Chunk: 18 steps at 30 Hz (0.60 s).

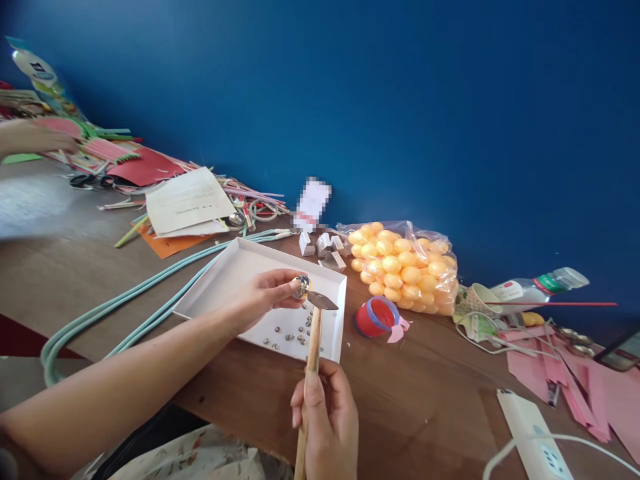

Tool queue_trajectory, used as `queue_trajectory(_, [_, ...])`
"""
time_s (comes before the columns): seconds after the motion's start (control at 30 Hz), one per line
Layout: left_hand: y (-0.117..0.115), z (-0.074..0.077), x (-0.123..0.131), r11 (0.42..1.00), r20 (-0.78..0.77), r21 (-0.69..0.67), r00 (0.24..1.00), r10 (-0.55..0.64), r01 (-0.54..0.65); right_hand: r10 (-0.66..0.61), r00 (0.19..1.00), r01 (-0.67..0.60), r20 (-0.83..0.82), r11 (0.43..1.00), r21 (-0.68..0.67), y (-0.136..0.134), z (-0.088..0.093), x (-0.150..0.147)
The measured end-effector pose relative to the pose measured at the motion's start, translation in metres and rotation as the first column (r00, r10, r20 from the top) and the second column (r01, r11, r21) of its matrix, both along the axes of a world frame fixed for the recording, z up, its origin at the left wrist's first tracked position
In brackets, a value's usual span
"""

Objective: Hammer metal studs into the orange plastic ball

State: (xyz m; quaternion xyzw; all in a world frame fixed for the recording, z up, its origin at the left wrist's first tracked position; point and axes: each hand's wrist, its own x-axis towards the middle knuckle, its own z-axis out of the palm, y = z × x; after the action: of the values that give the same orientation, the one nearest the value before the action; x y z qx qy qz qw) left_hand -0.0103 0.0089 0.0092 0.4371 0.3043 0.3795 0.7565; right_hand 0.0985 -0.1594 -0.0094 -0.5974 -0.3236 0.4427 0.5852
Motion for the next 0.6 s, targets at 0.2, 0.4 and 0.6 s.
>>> queue_trajectory(0.2, [0.0006,-0.0007,-0.0001,1.0,-0.017,0.016,1.0,-0.018,0.018,0.016,1.0,-0.016,-0.01,1.0,-0.008,0.0007,0.0005,0.0005])
queue_trajectory(0.4, [0.0003,-0.0009,0.0002,1.0,-0.009,0.02,1.0,-0.021,0.021,0.012,1.0,-0.012,-0.003,1.0,-0.01,0.0025,0.0015,-0.0002])
queue_trajectory(0.6, [0.0022,-0.0044,-0.0002,1.0,-0.018,0.012,1.0,-0.004,0.004,-0.014,0.996,0.018,0.088,0.999,-0.044,-0.0027,0.0085,0.006])
